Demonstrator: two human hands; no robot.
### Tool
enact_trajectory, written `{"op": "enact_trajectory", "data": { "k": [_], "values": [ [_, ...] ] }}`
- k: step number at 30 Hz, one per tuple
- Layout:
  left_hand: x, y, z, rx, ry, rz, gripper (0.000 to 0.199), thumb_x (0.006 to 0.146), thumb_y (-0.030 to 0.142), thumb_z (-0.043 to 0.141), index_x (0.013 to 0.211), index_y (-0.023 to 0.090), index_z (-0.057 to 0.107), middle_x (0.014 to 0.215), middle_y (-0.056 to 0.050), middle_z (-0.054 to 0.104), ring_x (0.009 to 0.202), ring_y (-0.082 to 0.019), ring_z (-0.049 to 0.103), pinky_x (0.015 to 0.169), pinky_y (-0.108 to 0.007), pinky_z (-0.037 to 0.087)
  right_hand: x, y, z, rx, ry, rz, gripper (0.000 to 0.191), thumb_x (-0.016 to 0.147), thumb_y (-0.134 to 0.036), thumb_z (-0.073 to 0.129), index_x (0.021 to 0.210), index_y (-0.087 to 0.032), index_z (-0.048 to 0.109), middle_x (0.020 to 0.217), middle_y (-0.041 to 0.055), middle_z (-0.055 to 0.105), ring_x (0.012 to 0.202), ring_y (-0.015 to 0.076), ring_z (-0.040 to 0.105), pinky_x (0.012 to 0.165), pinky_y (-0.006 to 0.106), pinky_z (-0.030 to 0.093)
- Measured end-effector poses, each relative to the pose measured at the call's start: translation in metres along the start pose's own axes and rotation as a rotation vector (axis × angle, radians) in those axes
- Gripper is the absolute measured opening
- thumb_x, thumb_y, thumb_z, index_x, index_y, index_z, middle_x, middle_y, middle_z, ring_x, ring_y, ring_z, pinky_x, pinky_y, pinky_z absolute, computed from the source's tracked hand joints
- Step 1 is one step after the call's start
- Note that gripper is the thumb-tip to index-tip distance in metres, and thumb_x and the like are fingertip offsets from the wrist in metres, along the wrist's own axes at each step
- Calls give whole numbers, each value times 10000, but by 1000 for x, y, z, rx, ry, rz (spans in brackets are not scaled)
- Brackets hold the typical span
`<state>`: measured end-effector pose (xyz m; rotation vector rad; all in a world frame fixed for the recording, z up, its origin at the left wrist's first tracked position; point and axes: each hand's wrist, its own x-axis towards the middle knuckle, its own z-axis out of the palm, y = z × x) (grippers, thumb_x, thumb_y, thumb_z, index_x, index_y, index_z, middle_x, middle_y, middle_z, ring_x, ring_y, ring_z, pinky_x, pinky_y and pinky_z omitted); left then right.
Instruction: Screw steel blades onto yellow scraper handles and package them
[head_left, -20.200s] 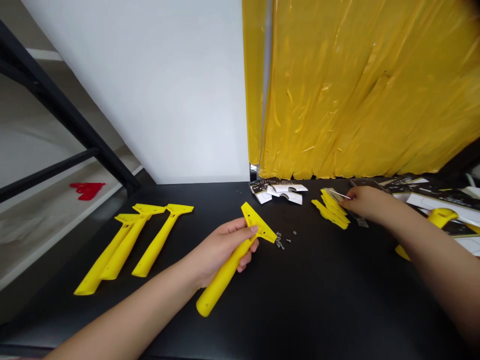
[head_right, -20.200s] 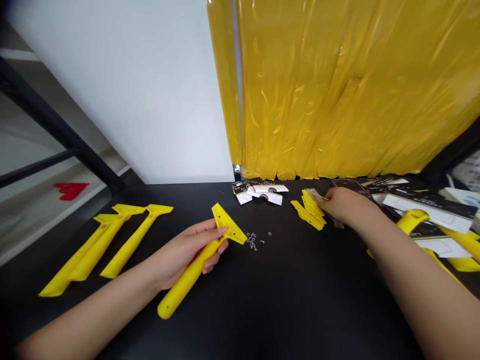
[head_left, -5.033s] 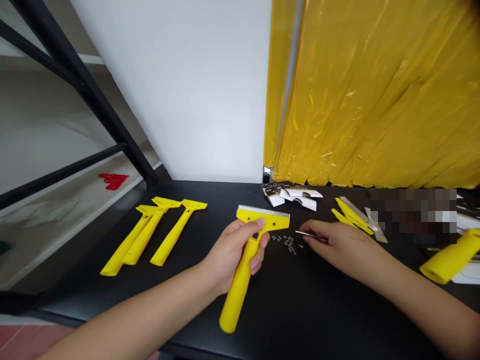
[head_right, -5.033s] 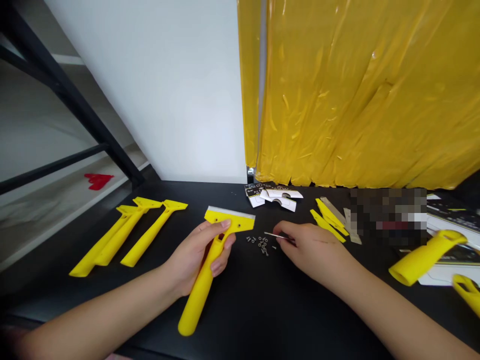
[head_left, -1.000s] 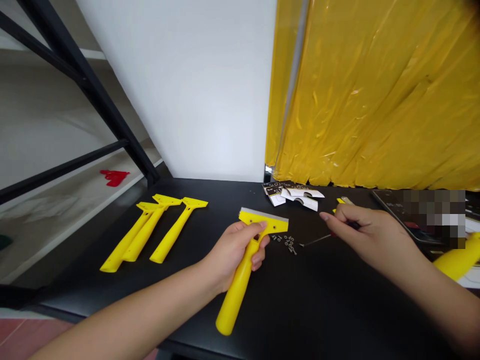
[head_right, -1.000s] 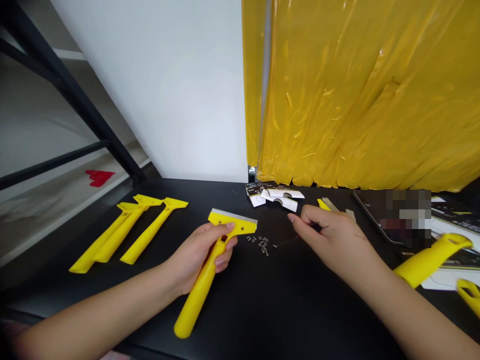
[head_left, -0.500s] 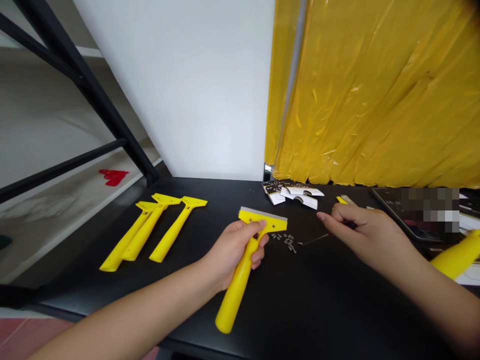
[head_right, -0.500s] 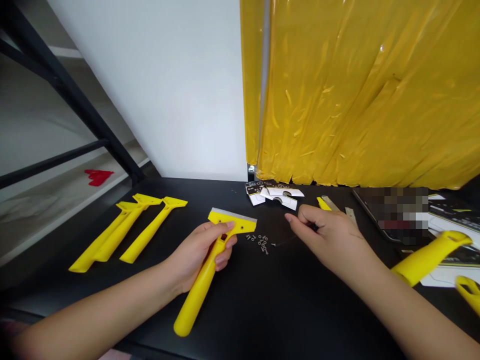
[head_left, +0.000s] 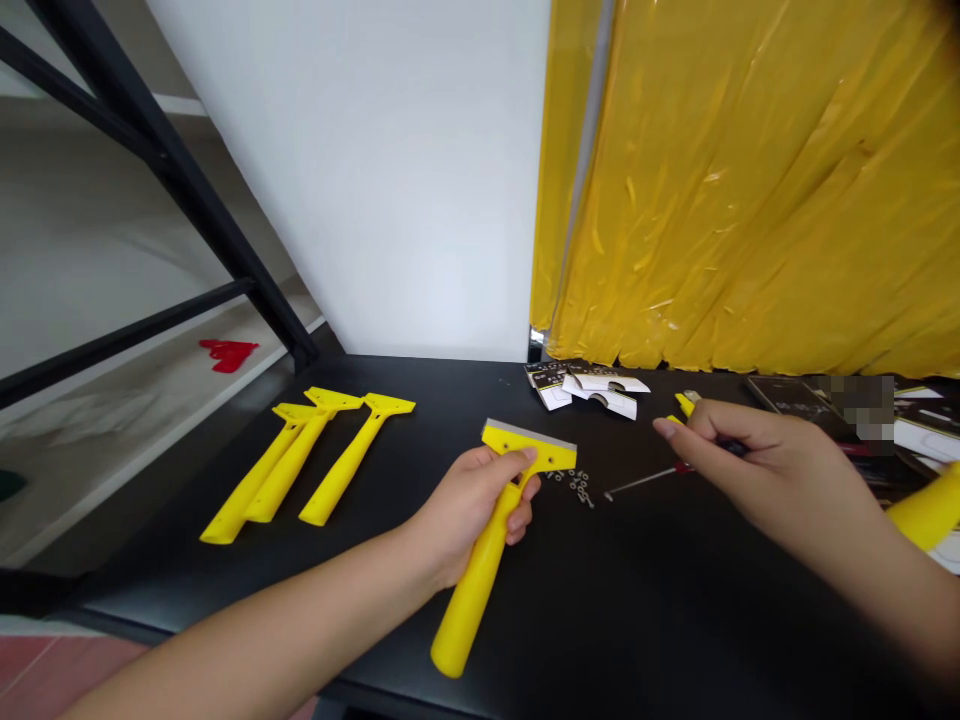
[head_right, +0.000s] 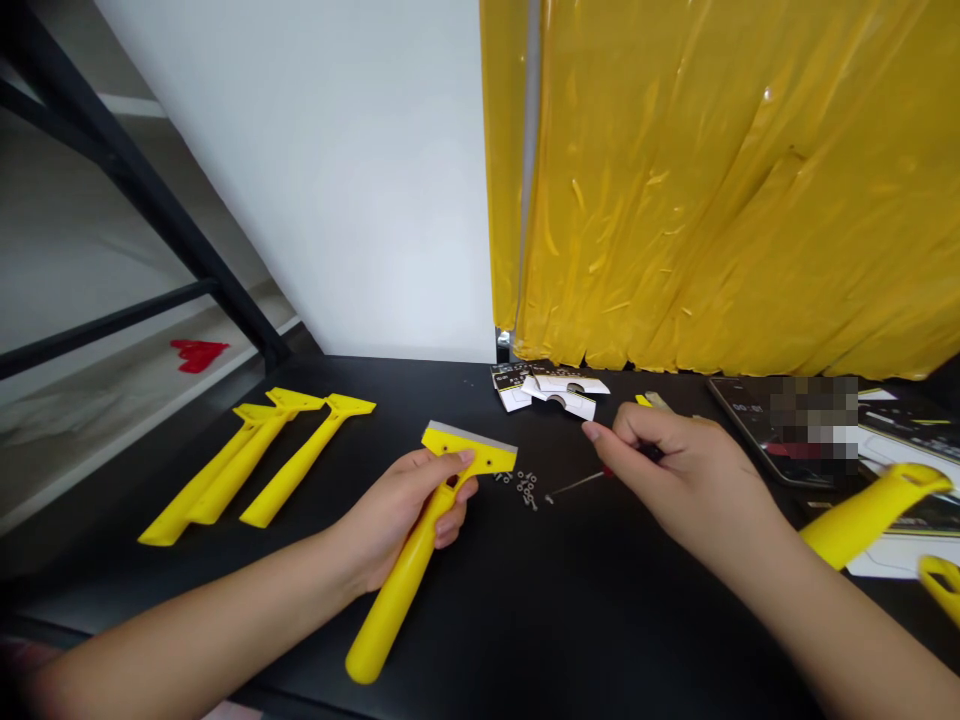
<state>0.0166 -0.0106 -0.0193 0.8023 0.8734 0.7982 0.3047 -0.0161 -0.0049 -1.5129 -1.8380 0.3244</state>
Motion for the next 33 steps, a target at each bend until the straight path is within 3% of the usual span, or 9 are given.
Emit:
{"op": "enact_trajectory", "data": {
  "k": [8,14,22,33],
  "values": [
    [0,-6,0,-41,-33,-36,301,956,336,720,754,155,590,664,12,565,443,-62,437,442,-213,339,-5,-20,-9,173,53,55,539,968,-586,690,627,-221,489,624,-34,426,594,144,371,568,298,294],
    [-6,-9,4,-34,-102,-150,287,967,343,705,778,158,594,699,16,554,457,-56,431,449,-211,324,-10,-25,-3,352,101,79,546,973,-545,714,610,-214,475,613,-27,443,609,148,361,571,314,270],
    [-10,-6,9,-63,-163,-275,230,951,345,729,856,181,598,718,22,562,450,-53,424,451,-206,304,-12,-26,1,385,62,107,531,969,-523,733,614,-211,489,618,-23,464,618,146,376,588,309,302],
    [-11,-5,9,-55,-198,-304,221,972,352,710,879,172,622,713,24,558,450,-51,421,451,-212,303,-11,-25,2,390,57,105,525,978,-511,727,612,-208,503,619,-23,460,619,142,382,591,307,307]
  ]
}}
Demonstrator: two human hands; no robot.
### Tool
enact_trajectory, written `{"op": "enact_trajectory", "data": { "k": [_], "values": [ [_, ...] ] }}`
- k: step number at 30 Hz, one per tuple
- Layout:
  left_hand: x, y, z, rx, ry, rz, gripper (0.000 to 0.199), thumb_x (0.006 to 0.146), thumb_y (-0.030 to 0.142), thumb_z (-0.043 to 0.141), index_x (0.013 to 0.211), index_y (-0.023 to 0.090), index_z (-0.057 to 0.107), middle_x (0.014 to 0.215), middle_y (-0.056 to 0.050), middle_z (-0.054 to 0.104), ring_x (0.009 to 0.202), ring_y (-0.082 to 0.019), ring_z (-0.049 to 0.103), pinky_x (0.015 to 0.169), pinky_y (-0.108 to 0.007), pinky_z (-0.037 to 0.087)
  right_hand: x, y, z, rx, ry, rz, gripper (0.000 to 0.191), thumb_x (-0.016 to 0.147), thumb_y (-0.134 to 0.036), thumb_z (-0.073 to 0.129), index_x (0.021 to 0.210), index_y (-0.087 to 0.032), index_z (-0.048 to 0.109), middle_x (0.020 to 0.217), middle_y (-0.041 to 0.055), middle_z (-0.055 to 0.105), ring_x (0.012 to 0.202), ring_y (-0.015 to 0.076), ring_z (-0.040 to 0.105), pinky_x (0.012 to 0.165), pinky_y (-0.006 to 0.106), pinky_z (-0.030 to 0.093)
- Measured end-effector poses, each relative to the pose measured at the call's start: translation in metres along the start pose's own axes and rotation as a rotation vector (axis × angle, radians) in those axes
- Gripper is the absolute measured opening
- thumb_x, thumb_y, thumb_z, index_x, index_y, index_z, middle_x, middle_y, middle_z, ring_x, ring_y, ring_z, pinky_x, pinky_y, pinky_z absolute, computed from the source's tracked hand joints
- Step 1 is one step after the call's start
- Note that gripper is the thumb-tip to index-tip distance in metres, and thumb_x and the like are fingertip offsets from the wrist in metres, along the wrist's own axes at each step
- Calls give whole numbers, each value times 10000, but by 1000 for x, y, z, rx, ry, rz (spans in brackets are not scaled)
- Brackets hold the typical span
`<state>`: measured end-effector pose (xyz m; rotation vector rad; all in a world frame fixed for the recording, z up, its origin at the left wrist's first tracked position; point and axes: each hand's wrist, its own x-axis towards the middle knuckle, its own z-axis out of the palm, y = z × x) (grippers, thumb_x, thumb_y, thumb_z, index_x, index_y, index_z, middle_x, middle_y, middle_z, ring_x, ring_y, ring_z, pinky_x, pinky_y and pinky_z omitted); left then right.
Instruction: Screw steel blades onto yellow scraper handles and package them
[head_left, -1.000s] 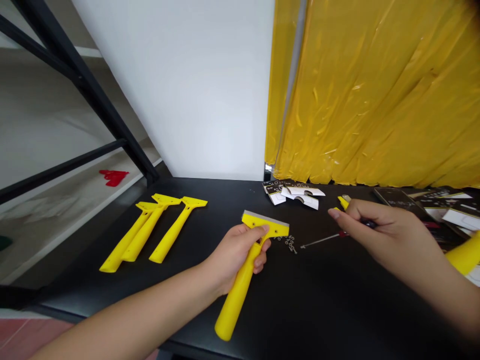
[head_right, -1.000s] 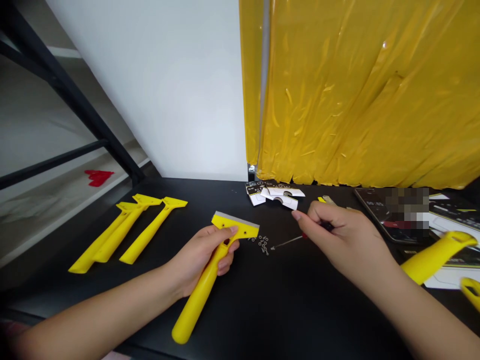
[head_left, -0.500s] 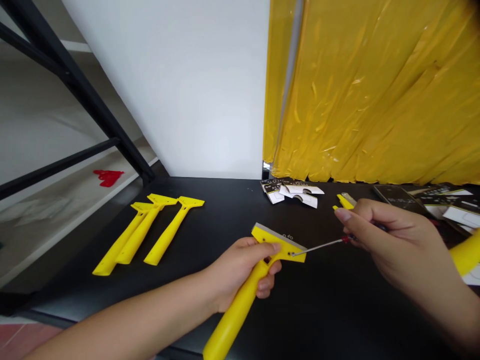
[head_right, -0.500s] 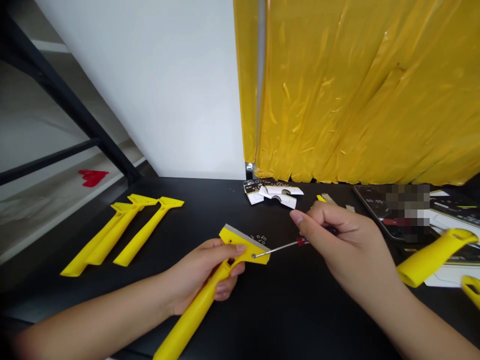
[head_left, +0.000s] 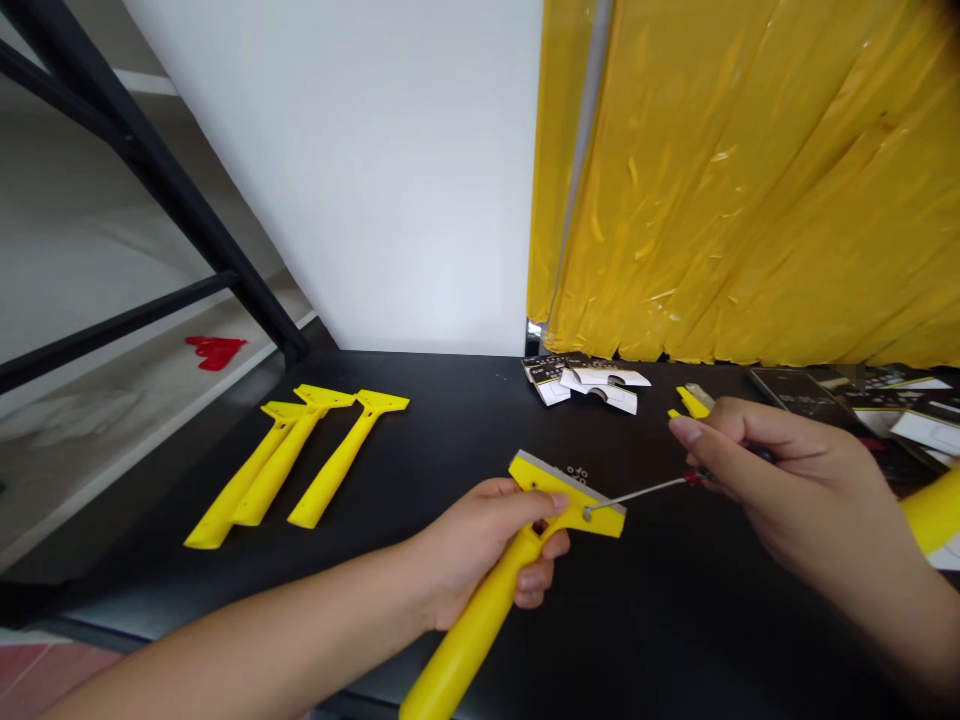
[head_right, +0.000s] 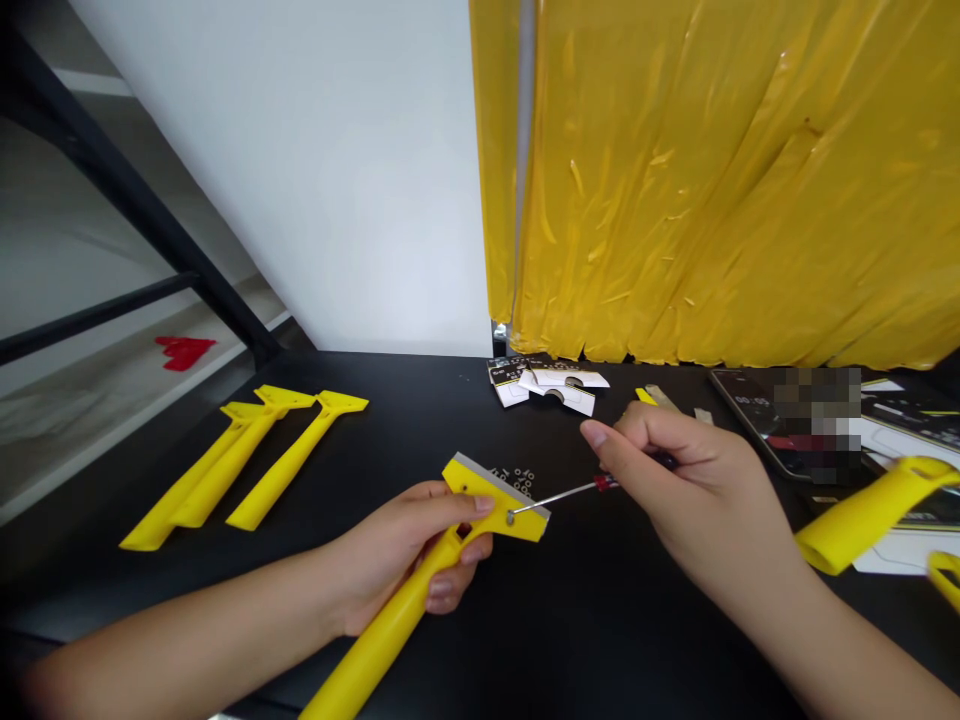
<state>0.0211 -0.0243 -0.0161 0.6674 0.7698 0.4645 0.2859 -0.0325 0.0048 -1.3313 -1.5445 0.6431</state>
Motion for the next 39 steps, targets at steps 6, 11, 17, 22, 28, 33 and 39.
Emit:
{"op": "enact_trajectory", "data": {
  "k": [6,11,17,22,28,33,39],
  "values": [
    [0,1,-1,0,-1,-4,220,950,359,729,893,174,626,709,30,555,451,-53,423,458,-219,298,1,0,-1,-42,-25,-26,517,971,-521,728,613,-214,516,614,-15,493,604,146,410,570,309,319],
    [0,0,0,24,8,8,243,945,375,738,864,177,622,698,33,548,444,-55,421,451,-226,297,2,1,0,-79,-60,-42,493,989,-524,698,624,-232,541,624,-4,521,603,161,420,572,321,340],
    [0,-2,2,50,23,38,236,945,385,737,890,174,647,695,30,558,441,-56,427,445,-218,308,2,4,2,-71,-42,-25,511,996,-524,689,610,-242,508,628,-2,520,607,169,419,579,334,345],
    [0,-3,1,60,25,59,241,960,371,720,855,171,636,703,24,559,441,-56,441,441,-210,331,-1,-1,1,-148,-25,-86,477,1011,-508,671,628,-256,538,618,-3,518,585,174,434,558,337,359],
    [2,-8,0,113,82,125,334,947,408,731,768,156,607,693,19,552,437,-53,441,441,-211,335,-13,-17,-3,-391,-91,-436,388,1047,-395,643,695,-267,544,599,-19,555,504,157,491,507,331,356],
    [5,-8,-1,197,153,175,380,933,433,729,703,168,584,613,38,509,419,-65,444,425,-210,347,-26,-20,-1,-540,-205,-636,213,1033,-362,659,856,-271,581,701,-2,616,591,186,596,555,340,404],
    [7,-1,-5,353,244,226,393,918,450,711,668,185,562,576,35,511,409,-80,462,409,-211,349,-34,-14,1,-597,-279,-588,27,1059,-267,559,1063,-261,585,893,20,673,735,195,675,655,344,484]
  ]
}}
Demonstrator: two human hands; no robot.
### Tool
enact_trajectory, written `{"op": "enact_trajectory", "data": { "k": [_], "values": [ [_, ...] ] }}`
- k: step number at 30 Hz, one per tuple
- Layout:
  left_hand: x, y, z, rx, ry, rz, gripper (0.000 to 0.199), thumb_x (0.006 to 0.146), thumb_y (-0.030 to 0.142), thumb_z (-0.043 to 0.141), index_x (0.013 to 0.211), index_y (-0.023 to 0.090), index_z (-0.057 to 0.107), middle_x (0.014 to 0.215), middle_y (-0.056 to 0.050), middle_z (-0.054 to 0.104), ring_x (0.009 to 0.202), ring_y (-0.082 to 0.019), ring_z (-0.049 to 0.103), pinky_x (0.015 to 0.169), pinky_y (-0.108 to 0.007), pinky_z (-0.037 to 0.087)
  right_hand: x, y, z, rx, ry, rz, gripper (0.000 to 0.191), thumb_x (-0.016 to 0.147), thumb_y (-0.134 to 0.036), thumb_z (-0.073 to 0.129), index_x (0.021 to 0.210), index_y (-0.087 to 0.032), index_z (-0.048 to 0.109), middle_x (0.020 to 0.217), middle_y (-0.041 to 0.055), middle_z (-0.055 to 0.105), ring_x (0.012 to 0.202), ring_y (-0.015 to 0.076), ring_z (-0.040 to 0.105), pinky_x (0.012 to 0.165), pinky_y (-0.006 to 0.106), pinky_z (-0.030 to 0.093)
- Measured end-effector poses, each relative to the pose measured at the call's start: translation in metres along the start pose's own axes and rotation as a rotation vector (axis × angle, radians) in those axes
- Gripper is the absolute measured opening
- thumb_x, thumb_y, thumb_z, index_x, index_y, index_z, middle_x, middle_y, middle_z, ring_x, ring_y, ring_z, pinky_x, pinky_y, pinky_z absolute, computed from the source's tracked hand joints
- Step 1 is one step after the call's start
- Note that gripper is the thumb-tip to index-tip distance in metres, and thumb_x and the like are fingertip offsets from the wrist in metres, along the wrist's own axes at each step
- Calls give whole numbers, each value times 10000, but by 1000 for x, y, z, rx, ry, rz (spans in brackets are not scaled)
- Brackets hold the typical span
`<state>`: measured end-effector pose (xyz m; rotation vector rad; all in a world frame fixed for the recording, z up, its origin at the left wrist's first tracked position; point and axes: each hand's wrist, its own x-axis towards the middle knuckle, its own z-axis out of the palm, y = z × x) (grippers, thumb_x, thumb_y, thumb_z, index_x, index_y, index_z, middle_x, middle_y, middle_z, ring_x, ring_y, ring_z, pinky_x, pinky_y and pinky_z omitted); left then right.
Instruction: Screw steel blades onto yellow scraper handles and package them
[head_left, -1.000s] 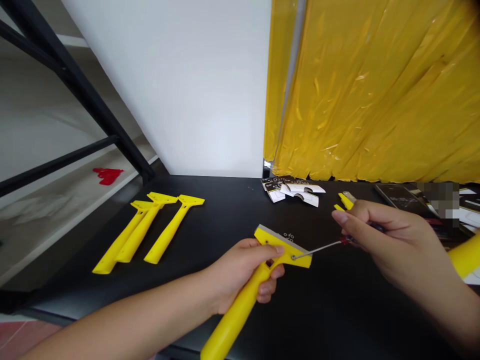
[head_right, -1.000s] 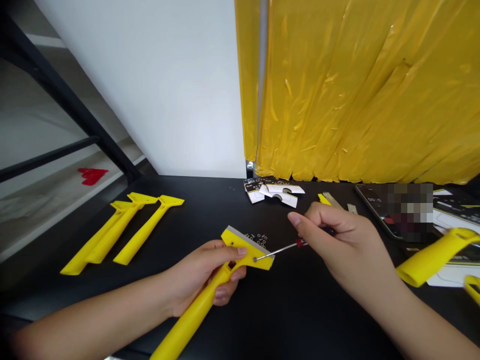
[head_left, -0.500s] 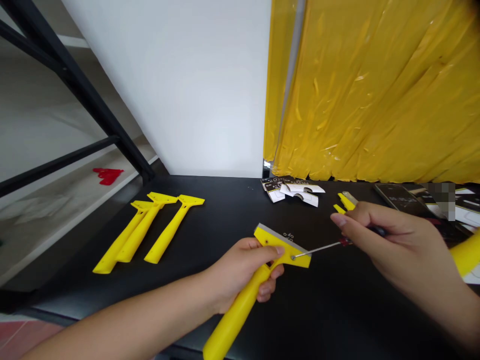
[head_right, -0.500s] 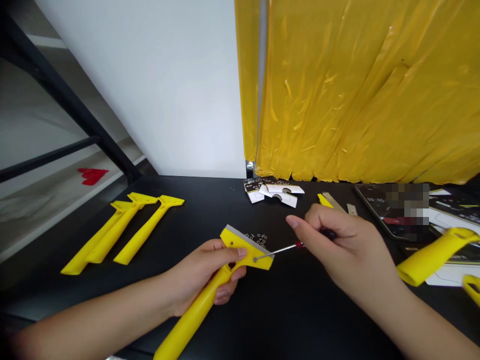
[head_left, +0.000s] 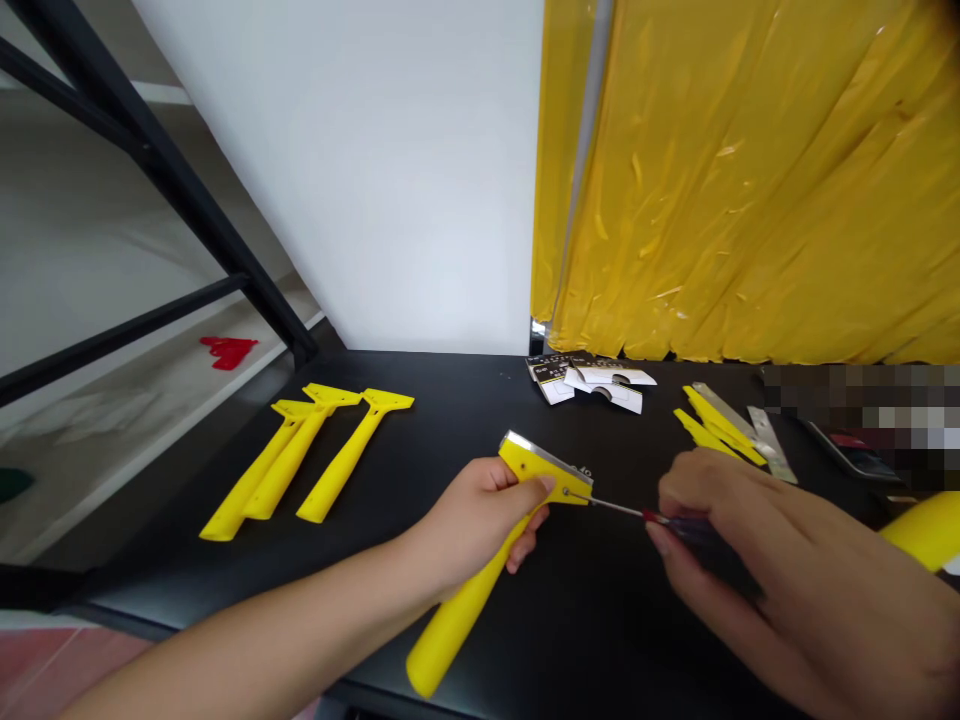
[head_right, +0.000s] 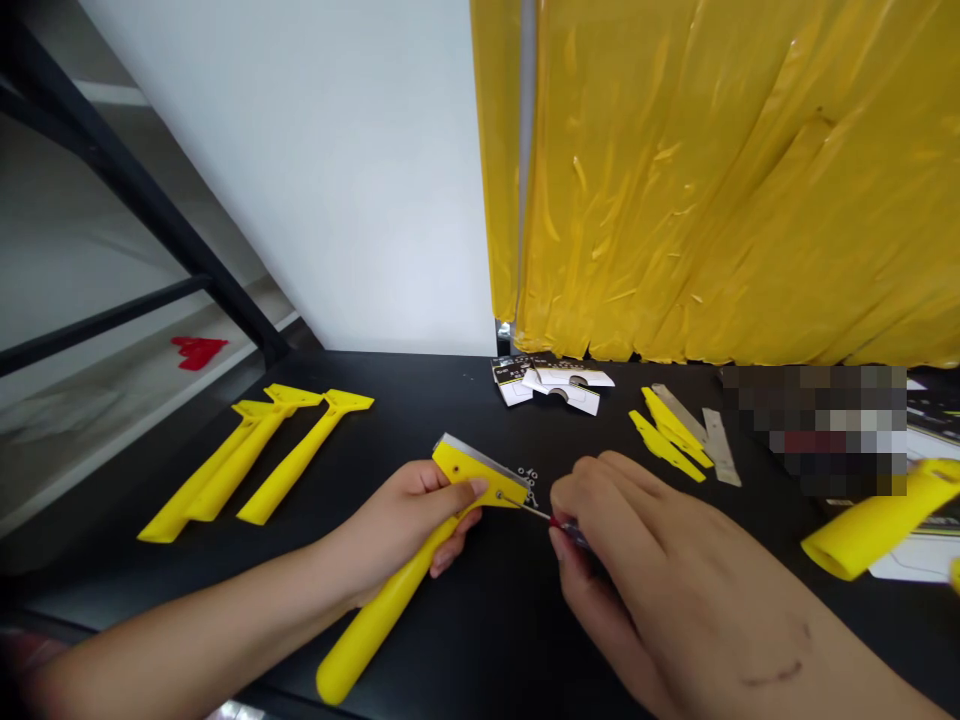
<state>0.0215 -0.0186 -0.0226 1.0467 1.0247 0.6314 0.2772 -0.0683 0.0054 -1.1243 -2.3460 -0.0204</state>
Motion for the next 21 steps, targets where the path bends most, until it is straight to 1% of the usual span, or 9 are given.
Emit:
{"op": "enact_trajectory", "data": {
  "k": [3,5,7,8,11,13,16,18,21],
  "values": [
    [1,2,-1,38,22,10,393,914,455,710,669,191,552,566,43,500,406,-79,448,410,-214,347,7,-4,-1,59,0,5,116,1094,-297,532,1002,-269,596,814,3,670,681,193,674,626,343,484],
    [1,2,-1,37,21,11,392,914,456,710,673,192,549,578,44,505,410,-77,444,413,-215,347,13,-7,-1,64,36,-18,119,1103,-305,516,1048,-262,613,842,16,701,716,206,704,649,346,507],
    [2,2,-1,34,15,13,396,916,456,708,670,193,541,587,46,502,412,-75,441,417,-216,350,16,-10,0,24,31,-34,139,1103,-283,493,1052,-245,617,879,39,720,743,216,723,651,348,519],
    [2,2,-1,31,13,13,395,915,453,708,671,194,539,592,47,503,414,-74,443,418,-217,351,16,-11,1,-8,16,-31,165,1103,-274,482,1006,-242,612,854,39,713,712,213,718,621,345,511],
    [4,0,-2,16,15,5,381,909,443,713,679,194,538,603,50,505,409,-71,437,412,-216,352,15,-12,3,-128,-11,-9,279,1113,-313,476,853,-257,561,671,-5,633,526,188,647,493,334,435],
    [6,-1,-2,12,14,0,381,909,440,713,678,192,539,597,52,502,406,-69,434,408,-214,354,14,-11,3,-177,10,-21,292,1131,-346,435,897,-248,578,684,-1,654,533,194,671,498,331,451],
    [7,-3,-3,11,31,-5,374,908,439,714,686,187,550,592,48,511,410,-73,447,403,-210,363,14,-8,1,-192,1,-36,328,1153,-320,354,919,-241,571,696,5,674,535,192,690,489,323,454],
    [8,-4,-4,12,45,-6,362,908,433,711,695,182,561,603,40,527,414,-75,460,397,-206,364,15,-7,0,-211,-5,-18,346,1154,-356,368,872,-252,540,622,-16,631,470,188,655,447,322,415],
    [7,-3,-4,23,48,0,361,914,423,699,686,181,559,599,38,524,409,-74,464,392,-202,363,16,-6,1,-225,13,-3,333,1157,-399,358,941,-240,556,669,2,665,516,207,692,468,329,435]
  ]
}}
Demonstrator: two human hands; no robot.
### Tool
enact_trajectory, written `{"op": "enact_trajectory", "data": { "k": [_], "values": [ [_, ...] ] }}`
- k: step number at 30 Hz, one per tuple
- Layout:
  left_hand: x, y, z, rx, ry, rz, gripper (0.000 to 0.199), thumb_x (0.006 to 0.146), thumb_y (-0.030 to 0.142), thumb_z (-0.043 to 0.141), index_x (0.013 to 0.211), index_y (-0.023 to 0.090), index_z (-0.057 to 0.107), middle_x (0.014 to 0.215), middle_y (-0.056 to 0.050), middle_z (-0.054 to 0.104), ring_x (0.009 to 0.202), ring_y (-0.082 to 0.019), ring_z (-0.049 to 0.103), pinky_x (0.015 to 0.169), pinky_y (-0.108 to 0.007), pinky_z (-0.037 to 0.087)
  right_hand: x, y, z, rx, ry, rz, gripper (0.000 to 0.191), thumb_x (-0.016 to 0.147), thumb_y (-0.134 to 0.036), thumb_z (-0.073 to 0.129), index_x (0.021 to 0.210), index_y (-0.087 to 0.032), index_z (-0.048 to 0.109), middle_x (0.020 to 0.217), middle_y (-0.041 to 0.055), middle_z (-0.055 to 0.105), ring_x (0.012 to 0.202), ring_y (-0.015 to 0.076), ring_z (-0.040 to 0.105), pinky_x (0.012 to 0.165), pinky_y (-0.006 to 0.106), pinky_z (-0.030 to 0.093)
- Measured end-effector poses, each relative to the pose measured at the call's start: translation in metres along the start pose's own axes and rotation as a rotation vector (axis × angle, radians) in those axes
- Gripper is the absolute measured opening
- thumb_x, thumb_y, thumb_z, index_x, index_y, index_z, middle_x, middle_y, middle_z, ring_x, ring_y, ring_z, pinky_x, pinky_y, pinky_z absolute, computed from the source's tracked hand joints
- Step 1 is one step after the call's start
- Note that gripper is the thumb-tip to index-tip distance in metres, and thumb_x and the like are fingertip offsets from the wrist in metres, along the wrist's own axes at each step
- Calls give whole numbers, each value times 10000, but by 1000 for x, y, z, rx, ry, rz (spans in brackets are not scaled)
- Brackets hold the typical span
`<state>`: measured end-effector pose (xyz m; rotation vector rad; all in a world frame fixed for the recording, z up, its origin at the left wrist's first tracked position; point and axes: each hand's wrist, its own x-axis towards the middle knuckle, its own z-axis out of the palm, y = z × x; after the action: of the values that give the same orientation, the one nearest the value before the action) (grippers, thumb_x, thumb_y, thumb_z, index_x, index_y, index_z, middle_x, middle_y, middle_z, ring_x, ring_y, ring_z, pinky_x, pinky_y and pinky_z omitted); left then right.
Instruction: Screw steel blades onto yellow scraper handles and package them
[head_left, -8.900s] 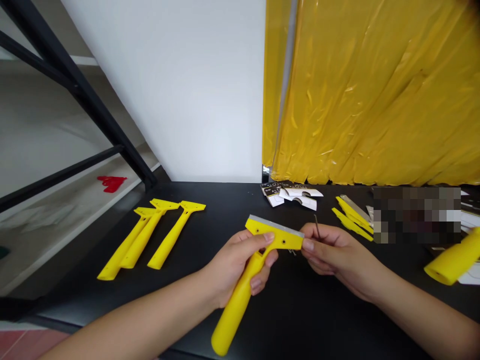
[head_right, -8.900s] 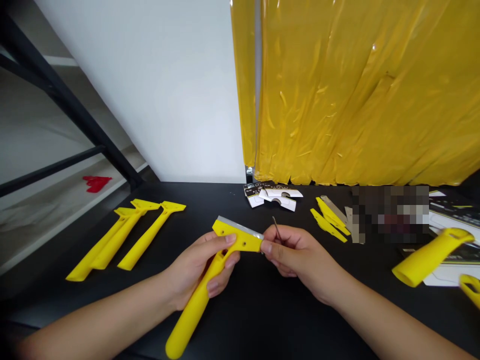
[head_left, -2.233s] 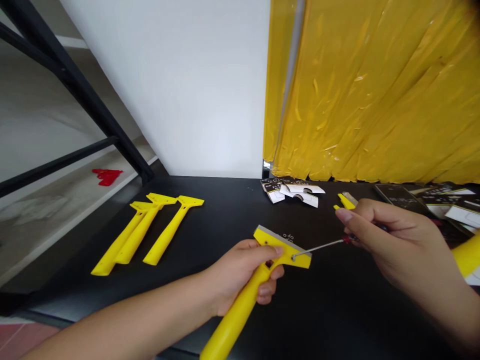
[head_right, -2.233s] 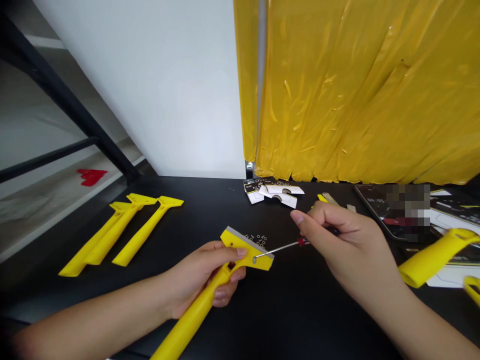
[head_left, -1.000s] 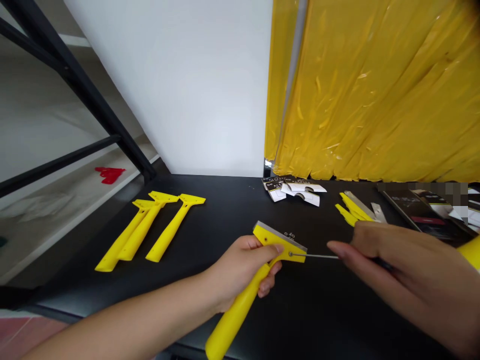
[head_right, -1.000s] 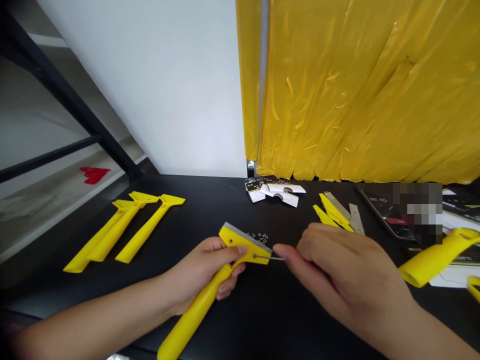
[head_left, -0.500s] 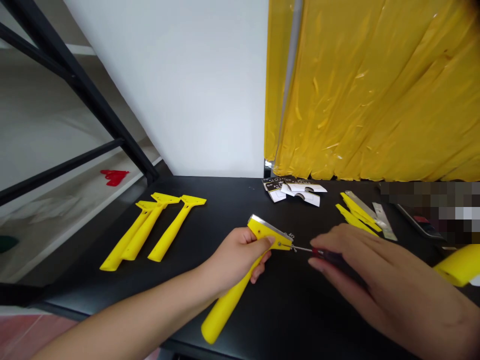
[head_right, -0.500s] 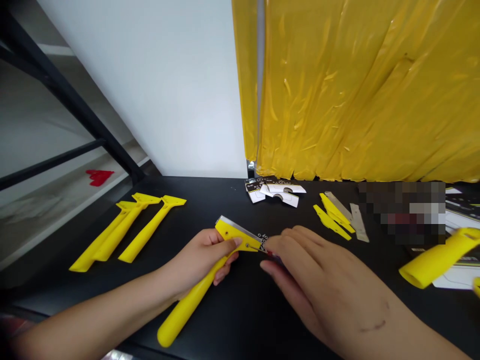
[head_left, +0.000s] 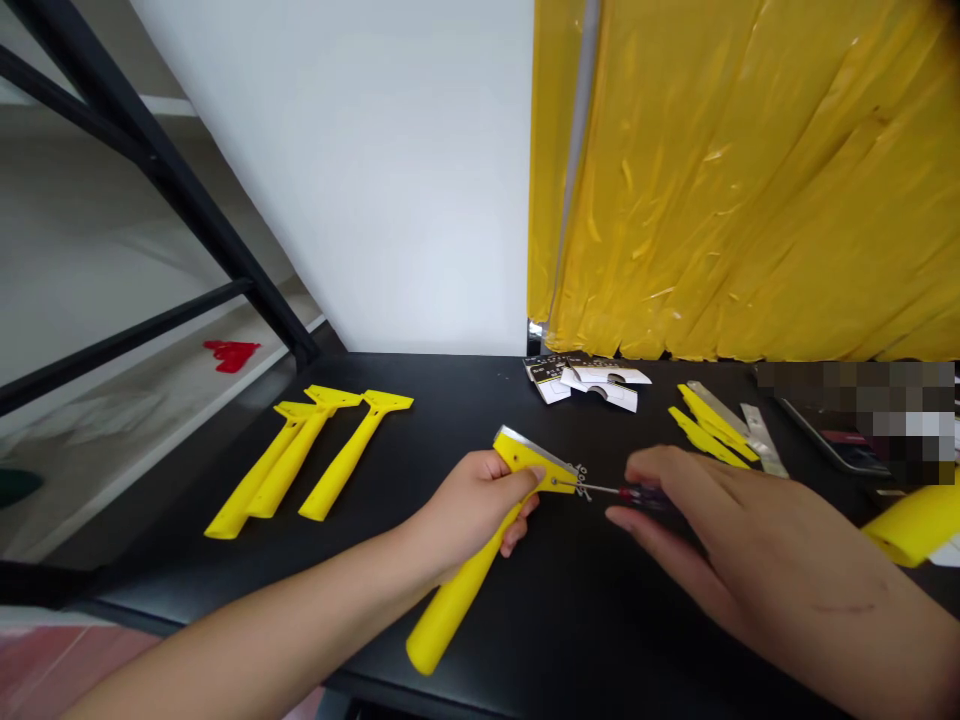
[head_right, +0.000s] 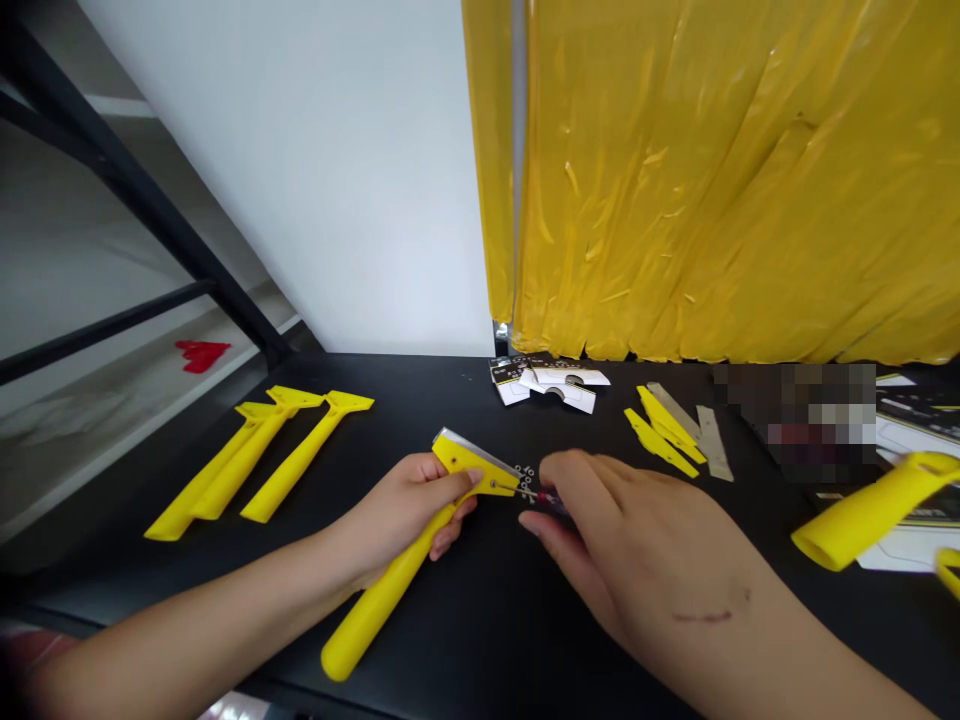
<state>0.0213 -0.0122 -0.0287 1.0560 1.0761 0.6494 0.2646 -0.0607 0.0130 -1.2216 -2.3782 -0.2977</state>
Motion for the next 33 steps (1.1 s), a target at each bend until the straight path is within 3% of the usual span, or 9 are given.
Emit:
{"op": "enact_trajectory", "data": {
  "k": [11,14,18,22,26,30,33],
  "values": [
    [1,0,0,1,-4,5,357,910,436,704,704,183,559,611,39,529,409,-72,461,388,-198,373,-1,1,-1,-30,17,-28,405,1171,-447,315,884,-251,523,581,-25,627,440,182,656,437,328,393],
    [1,0,0,14,4,10,377,911,449,712,694,181,559,605,36,529,413,-75,471,390,-199,376,0,1,-1,-10,43,-32,401,1175,-449,288,1000,-219,568,712,19,709,555,193,728,494,322,462],
    [1,0,-1,12,3,8,380,917,453,707,697,177,565,610,35,533,415,-73,470,391,-198,373,1,1,-1,0,-9,-56,400,1173,-422,323,855,-260,502,598,-26,627,460,175,662,442,318,402],
    [0,0,-1,22,10,4,382,916,448,709,686,181,560,591,40,522,410,-75,469,391,-198,374,1,1,0,31,20,-23,356,1170,-433,306,1058,-214,564,778,33,719,609,206,741,518,328,477],
    [1,0,0,23,0,7,373,916,445,707,693,183,563,582,46,514,403,-73,464,393,-199,371,-2,1,0,41,-32,-44,361,1167,-393,342,867,-260,492,621,-24,620,483,181,660,460,324,407],
    [1,1,0,21,-2,8,370,913,442,712,696,181,561,603,41,531,406,-72,466,392,-202,376,-2,2,0,31,17,-21,320,1166,-405,330,1039,-217,555,763,22,699,594,197,724,522,327,463],
    [1,1,0,23,-1,1,370,920,441,707,699,183,561,586,48,518,405,-73,462,394,-201,377,-1,2,0,8,-2,-34,358,1167,-388,329,876,-256,489,623,-21,616,476,181,652,461,330,391]
  ]
}}
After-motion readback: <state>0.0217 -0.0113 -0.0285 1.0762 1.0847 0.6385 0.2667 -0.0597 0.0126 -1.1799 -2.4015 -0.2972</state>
